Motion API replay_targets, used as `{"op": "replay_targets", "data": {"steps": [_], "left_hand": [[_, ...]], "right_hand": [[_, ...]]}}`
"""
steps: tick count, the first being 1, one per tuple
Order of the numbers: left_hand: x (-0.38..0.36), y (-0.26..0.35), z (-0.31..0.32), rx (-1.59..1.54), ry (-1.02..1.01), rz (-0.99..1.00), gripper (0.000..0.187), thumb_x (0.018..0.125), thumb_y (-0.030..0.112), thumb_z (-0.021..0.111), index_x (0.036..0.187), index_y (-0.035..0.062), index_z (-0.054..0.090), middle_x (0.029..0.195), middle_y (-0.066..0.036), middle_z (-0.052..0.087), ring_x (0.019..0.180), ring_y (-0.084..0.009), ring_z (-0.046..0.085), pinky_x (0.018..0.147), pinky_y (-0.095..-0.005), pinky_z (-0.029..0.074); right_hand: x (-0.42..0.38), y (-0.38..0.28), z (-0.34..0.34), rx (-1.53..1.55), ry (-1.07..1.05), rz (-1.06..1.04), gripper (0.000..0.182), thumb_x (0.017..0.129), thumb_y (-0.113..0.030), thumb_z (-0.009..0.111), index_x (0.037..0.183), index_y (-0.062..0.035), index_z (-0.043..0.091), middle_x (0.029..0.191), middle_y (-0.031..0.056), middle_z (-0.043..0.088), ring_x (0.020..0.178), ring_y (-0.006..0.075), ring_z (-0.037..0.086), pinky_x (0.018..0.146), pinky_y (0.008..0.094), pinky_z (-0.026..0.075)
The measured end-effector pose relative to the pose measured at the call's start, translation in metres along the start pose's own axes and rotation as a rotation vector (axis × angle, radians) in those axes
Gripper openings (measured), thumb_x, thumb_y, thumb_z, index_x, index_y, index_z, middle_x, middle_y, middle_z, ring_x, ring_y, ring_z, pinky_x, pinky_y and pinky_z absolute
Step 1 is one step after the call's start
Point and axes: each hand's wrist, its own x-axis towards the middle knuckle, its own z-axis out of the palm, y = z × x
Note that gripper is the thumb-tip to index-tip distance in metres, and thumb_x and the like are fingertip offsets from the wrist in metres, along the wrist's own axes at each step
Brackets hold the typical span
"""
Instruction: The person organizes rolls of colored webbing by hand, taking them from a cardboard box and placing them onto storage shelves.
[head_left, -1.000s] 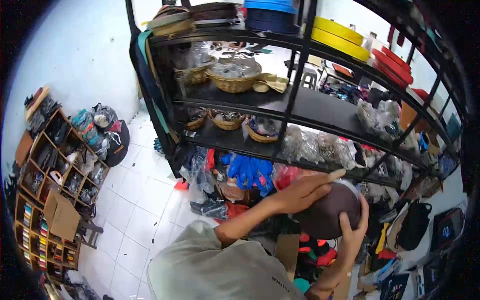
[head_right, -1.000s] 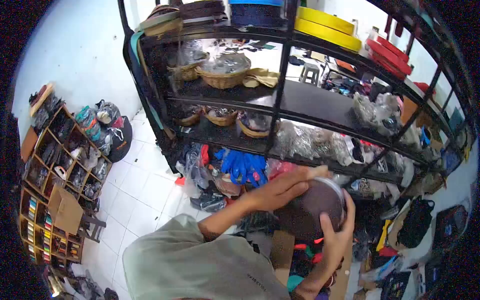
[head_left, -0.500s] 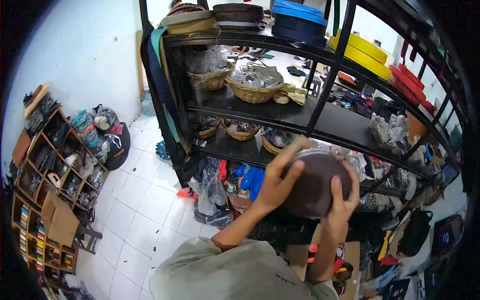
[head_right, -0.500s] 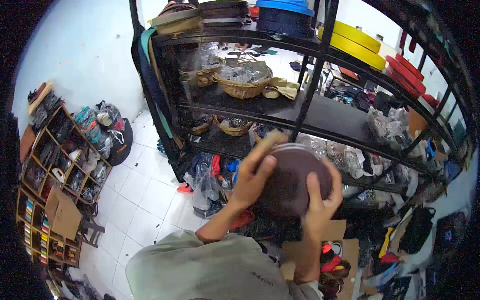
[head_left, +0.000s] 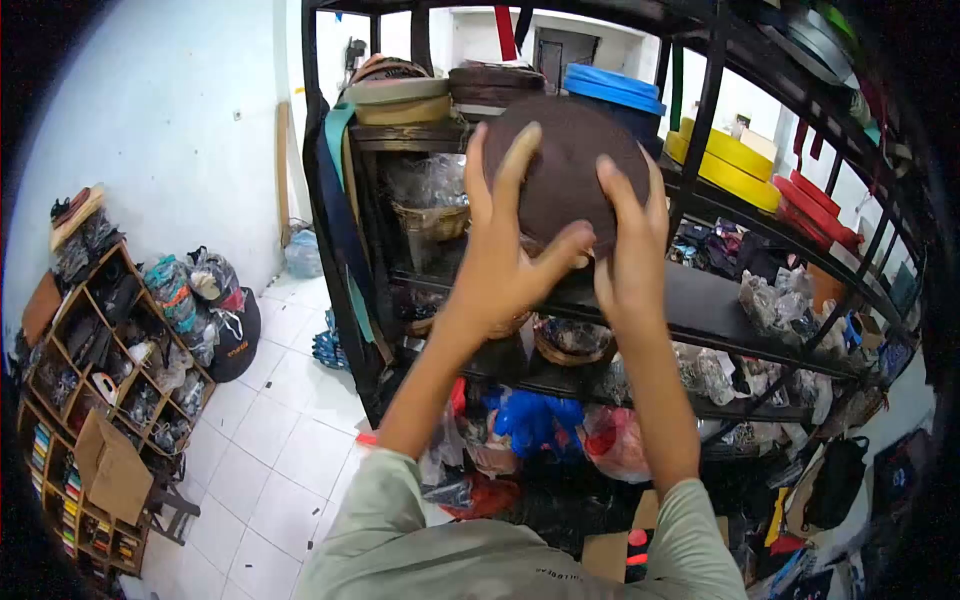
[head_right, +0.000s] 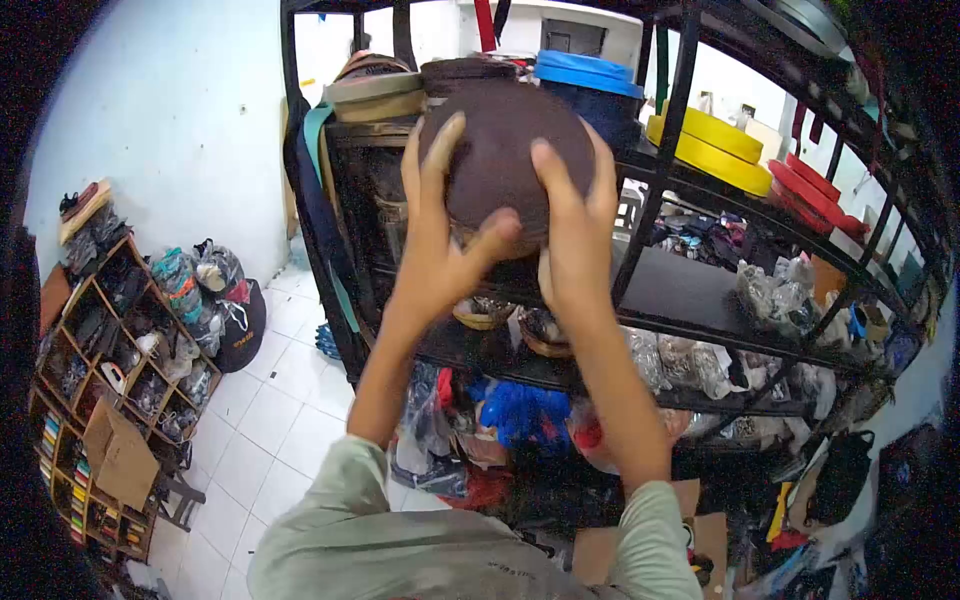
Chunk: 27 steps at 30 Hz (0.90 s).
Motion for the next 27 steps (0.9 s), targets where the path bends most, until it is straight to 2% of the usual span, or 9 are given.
{"op": "replay_targets", "data": {"steps": [5, 7, 10, 12, 17, 19, 21, 23, 27], "left_hand": [[0.104, -0.068, -0.032, 0.164, -0.028, 0.246, 0.112, 0.058, 0.05, 0.088, 0.145, 0.007, 0.032, 0.141, -0.025, 0.032, 0.127, -0.0371, 0.043, 0.108, -0.0438, 0.036], [0.141, -0.101, -0.039, 0.306, 0.033, 0.212, 0.111, 0.061, 0.049, 0.087, 0.143, -0.0013, 0.032, 0.126, -0.025, 0.049, 0.12, -0.0327, 0.051, 0.103, -0.0419, 0.041], [0.183, -0.157, -0.037, 0.111, 0.044, -0.004, 0.11, 0.061, 0.052, 0.086, 0.141, -0.003, 0.033, 0.12, -0.027, 0.056, 0.112, -0.0343, 0.058, 0.097, -0.0399, 0.046], [0.2, -0.173, -0.038, 0.086, 0.044, -0.074, 0.114, 0.057, 0.058, 0.085, 0.139, -0.0033, 0.035, 0.118, -0.029, 0.059, 0.109, -0.0365, 0.061, 0.095, -0.0388, 0.047], [0.225, -0.203, -0.033, 0.141, -0.136, -0.221, 0.116, 0.059, 0.064, 0.079, 0.143, -0.0019, 0.034, 0.124, -0.031, 0.057, 0.116, -0.0364, 0.059, 0.097, -0.0381, 0.046], [0.227, -0.212, -0.027, 0.196, -0.207, -0.244, 0.114, 0.06, 0.066, 0.077, 0.143, -0.0016, 0.036, 0.125, -0.032, 0.056, 0.117, -0.0374, 0.058, 0.098, -0.0385, 0.045], [0.222, -0.214, -0.022, 0.22, -0.227, -0.273, 0.115, 0.06, 0.067, 0.076, 0.143, -0.0014, 0.036, 0.126, -0.032, 0.055, 0.117, -0.0379, 0.057, 0.099, -0.0389, 0.045], [0.225, -0.225, -0.017, 0.245, -0.239, -0.275, 0.111, 0.062, 0.067, 0.074, 0.145, 0.0037, 0.034, 0.125, -0.032, 0.056, 0.116, -0.0373, 0.058, 0.097, -0.0388, 0.046], [0.228, -0.238, -0.012, 0.321, -0.334, -0.287, 0.113, 0.063, 0.068, 0.073, 0.145, 0.0015, 0.033, 0.124, -0.03, 0.057, 0.115, -0.036, 0.058, 0.099, -0.0384, 0.045]], "right_hand": [[0.111, 0.024, 0.038, 0.126, -0.242, 0.148, 0.047, 0.089, -0.036, 0.065, 0.123, -0.0064, 0.052, 0.122, 0.0071, 0.057, 0.109, 0.0182, 0.056, 0.095, 0.035, 0.044], [0.145, 0.019, 0.052, -0.01, -0.489, 0.209, 0.058, 0.086, -0.052, 0.064, 0.122, -0.0075, 0.052, 0.125, 0.0063, 0.055, 0.116, 0.0191, 0.052, 0.097, 0.0423, 0.041], [0.187, 0.037, 0.064, -0.634, -0.37, 0.081, 0.1, 0.073, -0.075, 0.061, 0.136, 0.0003, 0.043, 0.131, 0.0181, 0.049, 0.124, 0.0296, 0.041, 0.097, 0.05, 0.035], [0.202, 0.03, 0.07, -0.731, -0.517, 0.083, 0.1, 0.074, -0.074, 0.061, 0.137, 0.0021, 0.044, 0.133, 0.0227, 0.048, 0.123, 0.0307, 0.043, 0.101, 0.0455, 0.034], [0.266, 0.084, 0.059, -0.745, -0.517, 0.067, 0.079, 0.078, -0.067, 0.063, 0.124, -0.0034, 0.061, 0.12, 0.0139, 0.061, 0.117, 0.0235, 0.052, 0.102, 0.0376, 0.035], [0.258, 0.091, 0.054, -0.725, -0.449, 0.016, 0.088, 0.071, -0.064, 0.073, 0.113, 0.0127, 0.061, 0.11, 0.0244, 0.064, 0.104, 0.027, 0.062, 0.092, 0.0373, 0.045], [0.247, 0.088, 0.049, -0.657, -0.46, 0.05, 0.088, 0.071, -0.061, 0.075, 0.115, 0.0133, 0.06, 0.112, 0.0247, 0.063, 0.103, 0.0274, 0.062, 0.092, 0.037, 0.046], [0.232, 0.078, 0.055, -0.751, -0.422, 0.202, 0.09, 0.07, -0.071, 0.069, 0.124, 0.0007, 0.061, 0.125, 0.0214, 0.059, 0.123, 0.0292, 0.05, 0.105, 0.038, 0.034], [0.26, 0.113, 0.05, -0.921, -0.206, 0.174, 0.098, 0.071, -0.071, 0.067, 0.128, 0.0081, 0.055, 0.132, 0.0284, 0.052, 0.128, 0.0338, 0.047, 0.105, 0.0349, 0.035]]}}
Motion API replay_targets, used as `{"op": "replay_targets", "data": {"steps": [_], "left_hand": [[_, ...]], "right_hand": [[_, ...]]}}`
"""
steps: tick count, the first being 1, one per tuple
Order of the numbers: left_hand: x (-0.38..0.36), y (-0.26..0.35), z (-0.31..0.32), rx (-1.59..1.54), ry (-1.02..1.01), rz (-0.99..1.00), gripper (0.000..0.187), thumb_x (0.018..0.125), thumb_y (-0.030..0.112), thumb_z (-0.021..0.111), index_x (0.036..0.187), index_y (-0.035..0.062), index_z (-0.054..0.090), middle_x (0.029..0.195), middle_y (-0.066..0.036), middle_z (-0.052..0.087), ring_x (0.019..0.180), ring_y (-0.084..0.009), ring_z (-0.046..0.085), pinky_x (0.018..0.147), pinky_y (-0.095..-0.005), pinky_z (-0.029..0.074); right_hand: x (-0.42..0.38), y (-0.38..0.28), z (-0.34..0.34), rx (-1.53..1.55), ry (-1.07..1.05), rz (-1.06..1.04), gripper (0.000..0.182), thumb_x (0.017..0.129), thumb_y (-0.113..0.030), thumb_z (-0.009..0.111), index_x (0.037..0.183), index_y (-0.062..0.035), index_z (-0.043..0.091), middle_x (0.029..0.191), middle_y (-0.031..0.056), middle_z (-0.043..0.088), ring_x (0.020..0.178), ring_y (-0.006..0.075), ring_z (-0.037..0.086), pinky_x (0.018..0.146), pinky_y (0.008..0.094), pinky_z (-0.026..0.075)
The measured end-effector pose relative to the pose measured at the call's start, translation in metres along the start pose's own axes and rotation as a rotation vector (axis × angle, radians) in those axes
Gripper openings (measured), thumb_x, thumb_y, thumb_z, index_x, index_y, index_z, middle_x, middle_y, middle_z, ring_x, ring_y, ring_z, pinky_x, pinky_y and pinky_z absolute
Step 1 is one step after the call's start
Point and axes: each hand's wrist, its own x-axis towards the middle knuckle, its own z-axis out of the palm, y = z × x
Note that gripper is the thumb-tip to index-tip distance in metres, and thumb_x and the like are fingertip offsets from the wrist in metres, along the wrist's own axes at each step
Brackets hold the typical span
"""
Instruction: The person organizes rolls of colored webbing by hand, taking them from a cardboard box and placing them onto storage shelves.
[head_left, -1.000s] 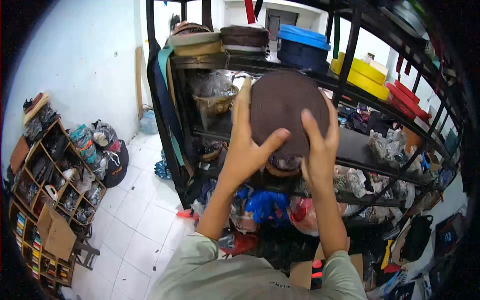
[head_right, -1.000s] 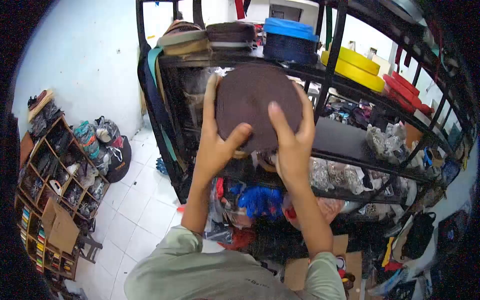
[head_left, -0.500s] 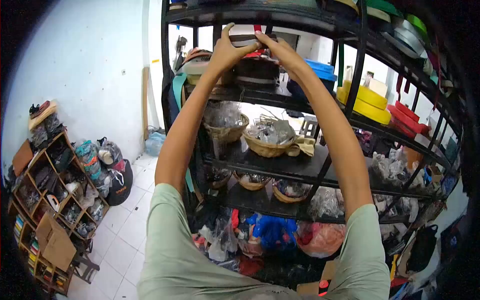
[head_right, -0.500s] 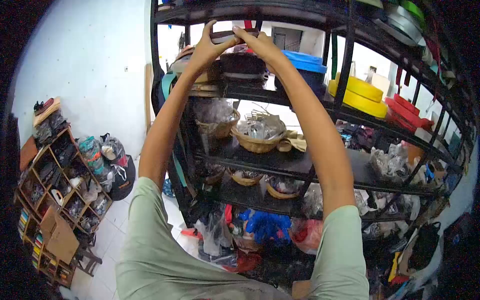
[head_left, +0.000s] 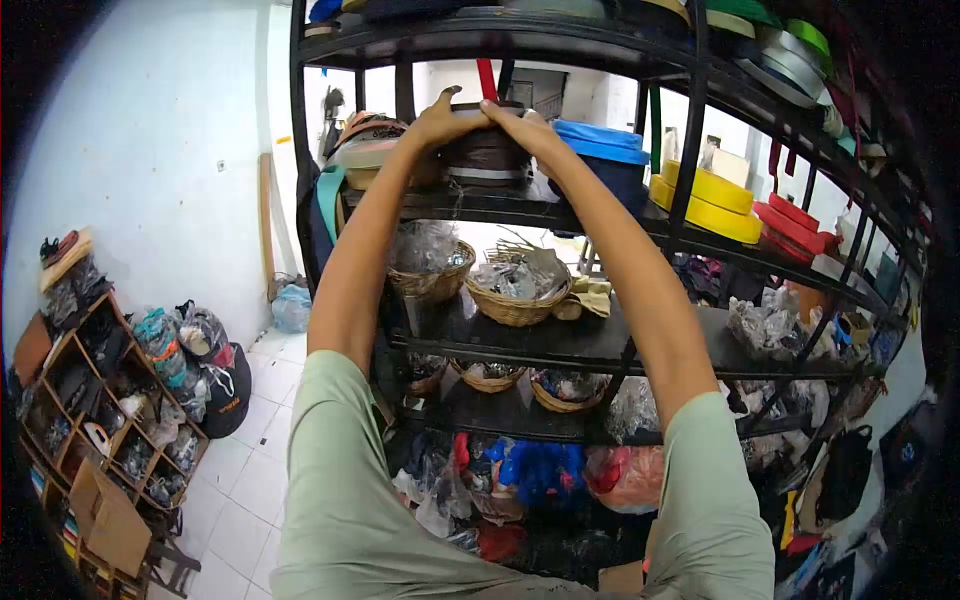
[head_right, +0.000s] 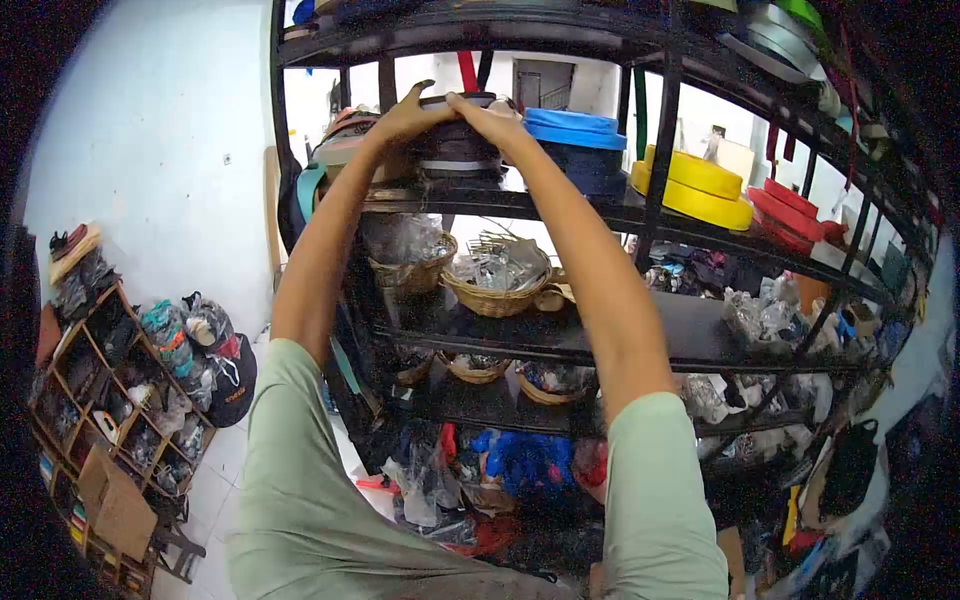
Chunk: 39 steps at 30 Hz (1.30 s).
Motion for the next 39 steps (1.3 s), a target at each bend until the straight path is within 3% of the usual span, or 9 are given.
{"op": "replay_targets", "data": {"steps": [10, 12, 14, 17, 20, 24, 28, 31, 39], "left_hand": [[0.023, -0.013, 0.01, 0.242, -0.091, -0.074, 0.106, 0.076, 0.054, 0.076, 0.149, 0.0053, 0.016, 0.092, -0.021, 0.065, 0.085, -0.0279, 0.064, 0.076, -0.0368, 0.051], [0.033, -0.031, 0.003, 0.158, -0.231, -0.033, 0.122, 0.064, 0.067, 0.076, 0.149, 0.0023, 0.017, 0.121, -0.037, 0.055, 0.118, -0.0434, 0.055, 0.102, -0.0431, 0.042], [0.031, -0.042, 0.008, 0.254, 0.097, 0.385, 0.112, 0.066, 0.054, 0.081, 0.15, 0.0089, 0.021, 0.136, -0.034, 0.045, 0.128, -0.0476, 0.042, 0.105, -0.0494, 0.038], [-0.086, 0.065, 0.003, 0.1, 0.336, 0.535, 0.087, 0.072, 0.036, 0.082, 0.143, 0.0113, 0.039, 0.145, -0.025, 0.036, 0.136, -0.0398, 0.033, 0.112, -0.0502, 0.025], [-0.235, 0.148, 0.048, -0.228, 0.366, 0.583, 0.051, 0.083, 0.012, 0.071, 0.131, 0.0052, 0.054, 0.142, -0.018, 0.045, 0.139, -0.0349, 0.033, 0.112, -0.0462, 0.025], [-0.423, 0.169, 0.182, -0.35, -0.208, 0.451, 0.033, 0.086, 0.004, 0.063, 0.12, 0.0014, 0.06, 0.126, -0.017, 0.06, 0.122, -0.0362, 0.052, 0.107, -0.0434, 0.034], [-0.596, 0.159, 0.313, -0.495, -1.421, 0.304, 0.034, 0.089, 0.016, 0.063, 0.121, 0.0031, 0.06, 0.12, -0.015, 0.062, 0.114, -0.0307, 0.056, 0.099, -0.0392, 0.043], [-0.754, 0.078, 0.397, -0.788, -1.819, 0.321, 0.035, 0.089, 0.02, 0.063, 0.12, 0.0056, 0.059, 0.115, -0.013, 0.063, 0.103, -0.0262, 0.06, 0.089, -0.0389, 0.047], [-0.855, 0.08, 0.423, -0.437, -2.383, -0.393, 0.041, 0.09, 0.026, 0.06, 0.127, 0.0107, 0.053, 0.115, -0.009, 0.062, 0.095, -0.0207, 0.061, 0.084, -0.0361, 0.048]], "right_hand": [[0.002, 0.014, 0.025, 0.106, 0.13, -0.097, 0.106, 0.08, -0.063, 0.061, 0.138, 0.0191, 0.027, 0.136, 0.0337, 0.045, 0.128, 0.036, 0.047, 0.104, 0.0378, 0.039], [-0.027, -0.006, 0.032, -0.212, 0.327, -0.097, 0.103, 0.078, -0.059, 0.059, 0.144, 0.0114, 0.023, 0.139, 0.0361, 0.04, 0.129, 0.0436, 0.045, 0.108, 0.0412, 0.037], [-0.074, -0.012, 0.02, -0.074, 0.15, -0.226, 0.103, 0.078, -0.055, 0.062, 0.146, 0.0095, 0.019, 0.145, 0.0359, 0.031, 0.137, 0.0467, 0.031, 0.113, 0.0465, 0.027], [-0.207, 0.008, 0.011, 0.181, 0.212, -0.668, 0.078, 0.087, -0.031, 0.065, 0.149, -0.0041, 0.025, 0.151, 0.0316, 0.021, 0.142, 0.0441, 0.019, 0.116, 0.047, 0.02], [-0.359, 0.055, -0.012, 0.193, -0.027, -0.537, 0.069, 0.09, -0.021, 0.063, 0.15, -0.0135, 0.028, 0.153, 0.0254, 0.019, 0.141, 0.0405, 0.026, 0.113, 0.0448, 0.028], [-0.557, 0.193, -0.021, -0.304, -0.143, -0.167, 0.072, 0.084, -0.021, 0.067, 0.147, -0.0175, 0.032, 0.148, 0.0232, 0.031, 0.124, 0.0421, 0.048, 0.103, 0.049, 0.041], [-0.764, 0.236, -0.096, -0.423, -0.336, 1.189, 0.067, 0.077, -0.03, 0.067, 0.138, -0.0113, 0.046, 0.124, 0.023, 0.057, 0.096, 0.0405, 0.062, 0.08, 0.0483, 0.053], [-0.894, 0.225, -0.147, -0.532, -0.106, 1.655, 0.07, 0.078, -0.038, 0.066, 0.139, -0.012, 0.042, 0.131, 0.0235, 0.054, 0.109, 0.0431, 0.058, 0.091, 0.0508, 0.048], [-1.112, 0.268, -0.236, 0.07, 0.849, 1.514, 0.063, 0.085, -0.042, 0.064, 0.131, -0.0008, 0.049, 0.124, 0.0278, 0.057, 0.111, 0.0407, 0.056, 0.097, 0.0457, 0.043]]}}
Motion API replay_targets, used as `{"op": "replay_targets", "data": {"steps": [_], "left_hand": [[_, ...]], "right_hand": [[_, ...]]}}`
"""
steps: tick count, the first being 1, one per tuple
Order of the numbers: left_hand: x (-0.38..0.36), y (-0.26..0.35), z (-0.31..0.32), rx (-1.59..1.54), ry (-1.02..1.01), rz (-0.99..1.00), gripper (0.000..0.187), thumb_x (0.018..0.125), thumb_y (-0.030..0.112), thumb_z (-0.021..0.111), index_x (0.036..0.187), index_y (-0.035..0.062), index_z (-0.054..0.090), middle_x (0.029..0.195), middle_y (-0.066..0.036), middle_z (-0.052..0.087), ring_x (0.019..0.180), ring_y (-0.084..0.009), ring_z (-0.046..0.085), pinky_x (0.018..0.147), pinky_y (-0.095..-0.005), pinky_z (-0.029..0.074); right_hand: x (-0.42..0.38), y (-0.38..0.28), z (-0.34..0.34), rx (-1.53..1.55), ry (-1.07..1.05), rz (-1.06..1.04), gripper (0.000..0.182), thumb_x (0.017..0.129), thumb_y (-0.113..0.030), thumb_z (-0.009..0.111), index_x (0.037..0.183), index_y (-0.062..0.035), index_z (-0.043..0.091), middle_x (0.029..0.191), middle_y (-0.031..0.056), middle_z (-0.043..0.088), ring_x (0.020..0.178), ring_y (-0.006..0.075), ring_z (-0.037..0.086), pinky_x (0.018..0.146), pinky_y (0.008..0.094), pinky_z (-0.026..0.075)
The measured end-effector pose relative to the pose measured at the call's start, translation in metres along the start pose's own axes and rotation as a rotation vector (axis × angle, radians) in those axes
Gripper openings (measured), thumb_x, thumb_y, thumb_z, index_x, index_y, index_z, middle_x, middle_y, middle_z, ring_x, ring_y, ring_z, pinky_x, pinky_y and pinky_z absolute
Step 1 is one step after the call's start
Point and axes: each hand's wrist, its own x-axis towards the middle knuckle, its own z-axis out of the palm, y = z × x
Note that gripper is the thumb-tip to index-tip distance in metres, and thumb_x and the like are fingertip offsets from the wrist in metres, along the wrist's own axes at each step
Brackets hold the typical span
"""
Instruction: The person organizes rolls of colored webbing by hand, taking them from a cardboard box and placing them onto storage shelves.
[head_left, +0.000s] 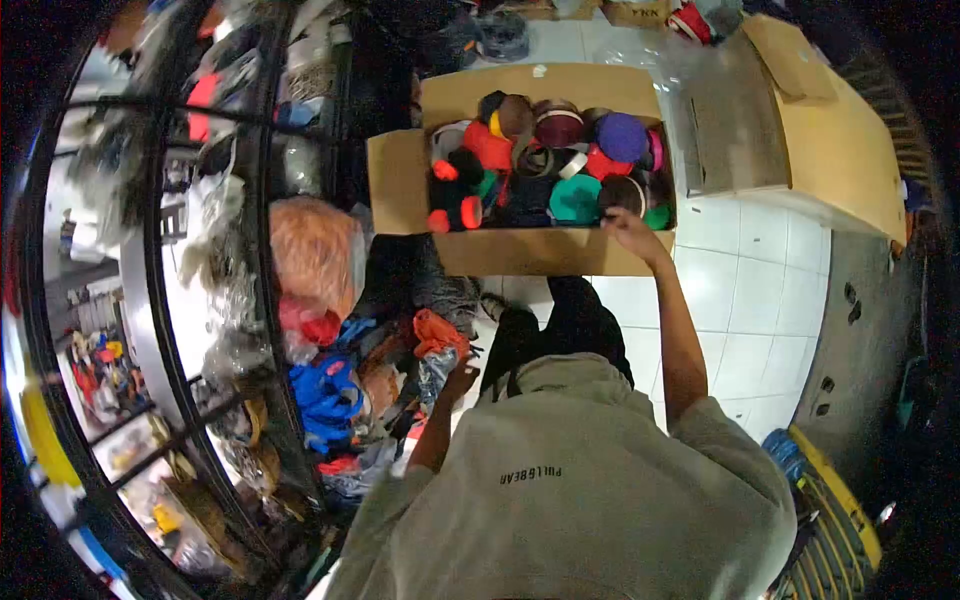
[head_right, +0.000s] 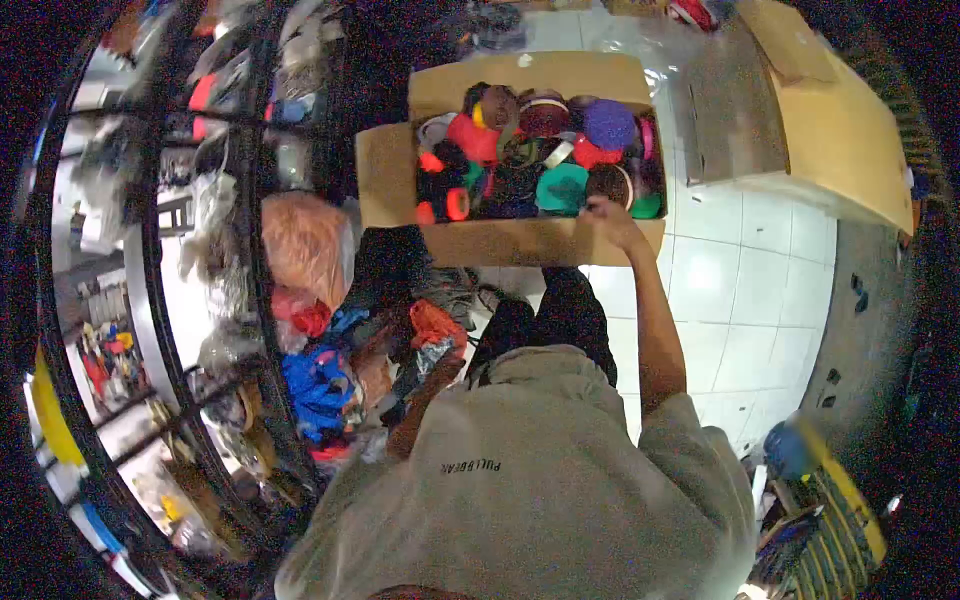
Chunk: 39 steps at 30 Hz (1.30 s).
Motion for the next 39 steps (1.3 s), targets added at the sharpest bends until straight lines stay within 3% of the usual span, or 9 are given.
{"op": "replay_targets", "data": {"steps": [4, 9, 16, 19, 20, 21, 26, 30, 39], "left_hand": [[0.044, 0.056, 0.001, -0.388, -0.026, -0.019, 0.04, 0.091, 0.028, 0.059, 0.126, 0.0112, 0.052, 0.113, -0.008, 0.061, 0.092, -0.0199, 0.061, 0.082, -0.0354, 0.048], [0.045, 0.191, 0.04, 0.207, 0.276, 0.233, 0.042, 0.088, 0.025, 0.064, 0.124, 0.0059, 0.053, 0.112, -0.013, 0.061, 0.098, -0.0251, 0.06, 0.086, -0.0369, 0.048], [0.023, 0.362, 0.098, 0.505, 0.384, 0.481, 0.055, 0.079, 0.02, 0.072, 0.126, 0.0006, 0.051, 0.123, -0.019, 0.057, 0.117, -0.0333, 0.053, 0.099, -0.0417, 0.041], [0.007, 0.385, 0.103, 0.929, 0.377, 0.757, 0.096, 0.073, 0.04, 0.077, 0.149, 0.0099, 0.026, 0.149, -0.022, 0.032, 0.138, -0.0405, 0.031, 0.114, -0.05, 0.025], [-0.015, 0.401, 0.111, 0.968, 0.321, 0.516, 0.101, 0.068, 0.037, 0.08, 0.151, 0.0171, 0.026, 0.153, -0.022, 0.025, 0.141, -0.041, 0.023, 0.113, -0.0547, 0.024], [-0.02, 0.388, 0.112, 0.913, 0.467, 0.624, 0.11, 0.064, 0.042, 0.082, 0.153, 0.0221, 0.021, 0.157, -0.021, 0.014, 0.143, -0.0429, 0.018, 0.112, -0.0578, 0.024], [-0.115, 0.39, 0.085, 0.959, 0.782, 0.732, 0.118, 0.064, 0.048, 0.082, 0.154, 0.0155, 0.013, 0.158, -0.022, 0.006, 0.145, -0.0404, 0.013, 0.115, -0.0517, 0.023], [-0.21, 0.382, 0.077, 0.409, 1.021, 0.835, 0.121, 0.064, 0.051, 0.084, 0.153, 0.0105, 0.013, 0.156, -0.022, 0.007, 0.143, -0.0385, 0.018, 0.114, -0.0491, 0.024], [-0.406, 0.304, 0.058, 0.365, 1.749, 0.965, 0.107, 0.056, 0.035, 0.088, 0.144, 0.0039, 0.035, 0.143, -0.02, 0.037, 0.136, -0.036, 0.034, 0.112, -0.0441, 0.029]], "right_hand": [[0.107, 0.079, -0.01, -0.594, 0.745, 0.142, 0.054, 0.079, -0.035, 0.072, 0.121, -0.0053, 0.057, 0.121, 0.0181, 0.056, 0.11, 0.0361, 0.056, 0.09, 0.0462, 0.047], [0.111, 0.058, 0.0, -0.625, 0.726, 0.318, 0.055, 0.069, -0.023, 0.08, 0.115, -0.0064, 0.055, 0.118, 0.0187, 0.056, 0.111, 0.0398, 0.054, 0.092, 0.0498, 0.046], [0.044, -0.051, 0.005, -0.315, 0.389, -0.359, 0.063, 0.068, -0.021, 0.079, 0.119, 0.0033, 0.053, 0.109, 0.0256, 0.061, 0.101, 0.0438, 0.059, 0.084, 0.0489, 0.049], [0.001, -0.131, 0.027, 0.522, -0.085, -0.247, 0.056, 0.083, -0.026, 0.075, 0.126, 0.0026, 0.051, 0.111, 0.0131, 0.064, 0.1, 0.0219, 0.061, 0.087, 0.0353, 0.049], [-0.003, -0.146, 0.037, 0.487, -0.192, -0.219, 0.053, 0.086, -0.024, 0.073, 0.127, 0.0012, 0.051, 0.113, 0.0104, 0.062, 0.1, 0.0196, 0.059, 0.088, 0.033, 0.049], [-0.01, -0.174, 0.04, 0.459, -0.349, -0.075, 0.053, 0.085, -0.024, 0.073, 0.127, 0.0012, 0.051, 0.116, 0.0103, 0.061, 0.103, 0.0197, 0.058, 0.09, 0.0331, 0.047], [-0.008, -0.249, 0.082, 0.236, -0.596, -0.396, 0.053, 0.084, -0.025, 0.073, 0.127, -0.0008, 0.055, 0.116, 0.0092, 0.059, 0.104, 0.0197, 0.057, 0.09, 0.0348, 0.046], [-0.074, -0.34, 0.111, 0.413, -0.765, -0.453, 0.049, 0.084, -0.019, 0.073, 0.126, 0.0009, 0.055, 0.118, 0.0095, 0.058, 0.107, 0.0206, 0.056, 0.091, 0.034, 0.046], [-0.181, -0.45, 0.258, 0.447, -1.095, -0.579, 0.064, 0.091, -0.032, 0.067, 0.14, -0.001, 0.042, 0.132, 0.0114, 0.053, 0.119, 0.025, 0.052, 0.102, 0.0371, 0.042]]}}
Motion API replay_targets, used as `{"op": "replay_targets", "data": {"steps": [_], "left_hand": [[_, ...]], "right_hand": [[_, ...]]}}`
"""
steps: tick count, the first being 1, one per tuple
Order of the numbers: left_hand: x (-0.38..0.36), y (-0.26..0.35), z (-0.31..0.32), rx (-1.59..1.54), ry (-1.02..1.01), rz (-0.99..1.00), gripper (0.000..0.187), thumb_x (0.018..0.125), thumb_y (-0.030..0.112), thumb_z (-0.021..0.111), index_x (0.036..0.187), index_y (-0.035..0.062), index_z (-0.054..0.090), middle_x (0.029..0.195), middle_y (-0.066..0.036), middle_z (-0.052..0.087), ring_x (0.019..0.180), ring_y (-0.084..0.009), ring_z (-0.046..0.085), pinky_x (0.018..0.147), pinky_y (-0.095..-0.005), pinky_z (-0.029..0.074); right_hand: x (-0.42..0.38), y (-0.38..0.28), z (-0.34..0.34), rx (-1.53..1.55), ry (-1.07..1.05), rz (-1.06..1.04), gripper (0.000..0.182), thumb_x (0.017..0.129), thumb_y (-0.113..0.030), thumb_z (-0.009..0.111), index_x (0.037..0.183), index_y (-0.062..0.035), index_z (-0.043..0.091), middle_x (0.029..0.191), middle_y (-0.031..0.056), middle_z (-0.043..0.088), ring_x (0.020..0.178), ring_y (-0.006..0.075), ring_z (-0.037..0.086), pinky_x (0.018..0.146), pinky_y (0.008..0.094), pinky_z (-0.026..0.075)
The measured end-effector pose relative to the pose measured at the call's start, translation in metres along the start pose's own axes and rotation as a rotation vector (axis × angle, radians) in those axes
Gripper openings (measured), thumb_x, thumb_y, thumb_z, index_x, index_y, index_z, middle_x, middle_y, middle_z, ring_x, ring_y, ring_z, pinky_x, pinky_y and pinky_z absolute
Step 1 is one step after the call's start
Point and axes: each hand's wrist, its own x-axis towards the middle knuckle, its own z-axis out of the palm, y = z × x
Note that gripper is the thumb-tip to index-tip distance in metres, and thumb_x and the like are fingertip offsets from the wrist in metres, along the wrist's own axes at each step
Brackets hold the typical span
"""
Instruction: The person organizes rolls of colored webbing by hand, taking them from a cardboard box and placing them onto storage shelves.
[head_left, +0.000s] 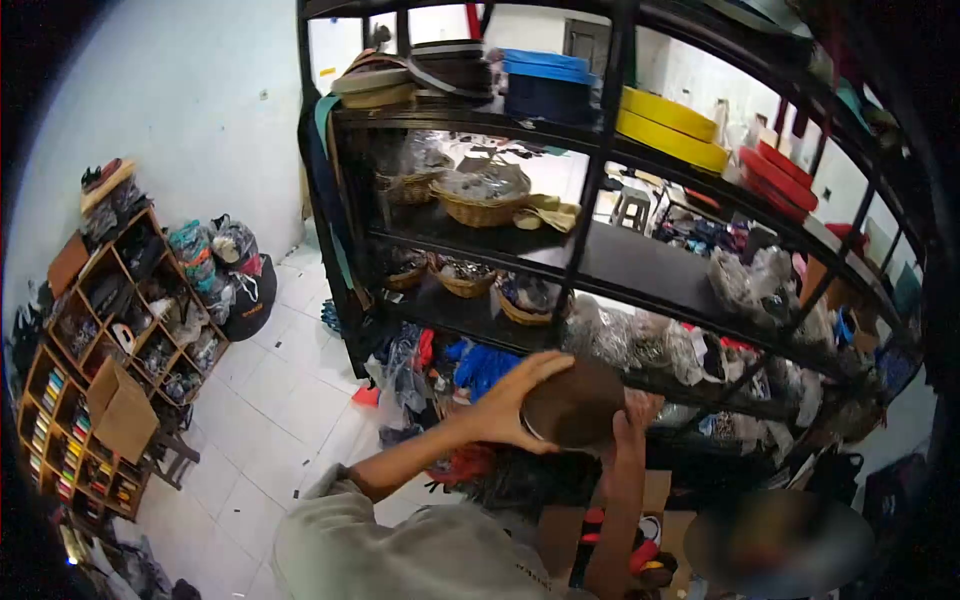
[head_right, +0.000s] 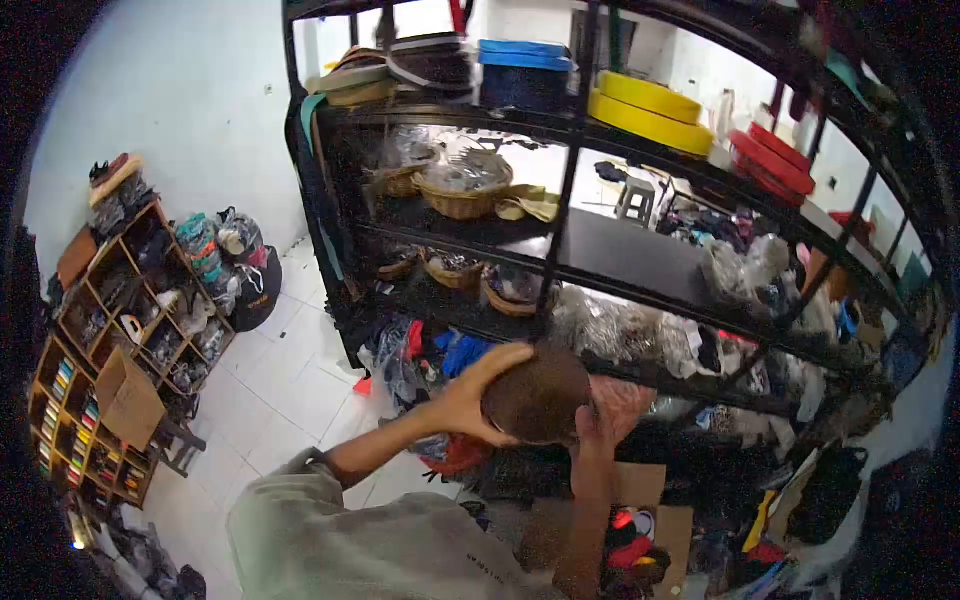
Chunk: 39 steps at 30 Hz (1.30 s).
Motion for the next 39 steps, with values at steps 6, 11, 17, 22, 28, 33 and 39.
{"op": "replay_targets", "data": {"steps": [6, 11, 17, 22, 28, 33, 39], "left_hand": [[0.053, -0.025, -0.186, 0.223, 0.384, 0.172, 0.115, 0.05, 0.04, 0.093, 0.142, 0.001, 0.037, 0.146, -0.021, 0.038, 0.135, -0.0336, 0.039, 0.113, -0.044, 0.03], [0.156, -0.034, -0.324, 0.646, 0.636, 0.345, 0.109, 0.058, 0.028, 0.091, 0.145, 0.0038, 0.03, 0.134, -0.022, 0.049, 0.123, -0.0311, 0.051, 0.104, -0.0424, 0.044], [0.254, -0.048, -0.405, 0.639, 0.696, 0.287, 0.09, 0.067, 0.037, 0.085, 0.136, 0.0004, 0.041, 0.114, -0.021, 0.062, 0.108, -0.0308, 0.06, 0.092, -0.0369, 0.049], [0.299, -0.063, -0.422, 0.379, 0.778, 0.053, 0.095, 0.063, 0.039, 0.088, 0.132, -0.0058, 0.041, 0.113, -0.017, 0.064, 0.105, -0.028, 0.061, 0.092, -0.0348, 0.049], [0.337, -0.136, -0.443, 0.644, 0.688, -0.039, 0.13, 0.046, 0.076, 0.077, 0.137, -0.0078, 0.038, 0.121, -0.032, 0.058, 0.114, -0.0397, 0.059, 0.097, -0.0409, 0.047], [0.338, -0.14, -0.442, 0.59, 0.688, -0.072, 0.13, 0.051, 0.073, 0.077, 0.139, -0.0115, 0.032, 0.121, -0.034, 0.057, 0.115, -0.0403, 0.059, 0.098, -0.0395, 0.047], [0.356, -0.147, -0.446, 1.183, 0.556, -0.381, 0.093, 0.079, 0.061, 0.066, 0.141, -0.0025, 0.04, 0.129, -0.029, 0.054, 0.119, -0.0373, 0.055, 0.103, -0.0414, 0.042]], "right_hand": [[0.041, -0.002, 0.085, -0.295, -0.586, -0.283, 0.052, 0.095, -0.015, 0.06, 0.142, -0.0066, 0.04, 0.11, 0.01, 0.06, 0.091, 0.0169, 0.061, 0.076, 0.0285, 0.052], [0.046, 0.01, 0.12, -0.395, -0.535, -0.12, 0.043, 0.091, -0.003, 0.058, 0.133, -0.0039, 0.048, 0.107, 0.0087, 0.062, 0.093, 0.016, 0.06, 0.082, 0.0291, 0.048], [0.036, 0.026, 0.115, -0.369, -0.47, -0.007, 0.036, 0.094, -0.005, 0.055, 0.129, -0.0018, 0.05, 0.108, 0.0092, 0.062, 0.094, 0.0158, 0.059, 0.08, 0.0288, 0.048], [0.028, 0.038, 0.104, -0.314, -0.392, 0.006, 0.035, 0.094, -0.008, 0.057, 0.127, -0.0012, 0.052, 0.107, 0.0101, 0.063, 0.092, 0.0171, 0.06, 0.078, 0.0293, 0.049], [0.022, 0.05, 0.091, -0.321, -0.301, 0.004, 0.033, 0.094, -0.007, 0.056, 0.126, -0.0018, 0.053, 0.105, 0.0102, 0.063, 0.091, 0.0181, 0.061, 0.078, 0.0299, 0.049], [0.013, 0.055, 0.083, -0.26, -0.234, 0.063, 0.032, 0.094, -0.009, 0.057, 0.125, -0.0024, 0.054, 0.105, 0.0096, 0.063, 0.092, 0.0181, 0.06, 0.08, 0.0302, 0.049], [-0.006, 0.064, 0.055, -0.298, -0.198, 0.038, 0.037, 0.095, -0.024, 0.061, 0.125, -0.0027, 0.055, 0.106, 0.0089, 0.063, 0.097, 0.0158, 0.06, 0.084, 0.0303, 0.048]]}}
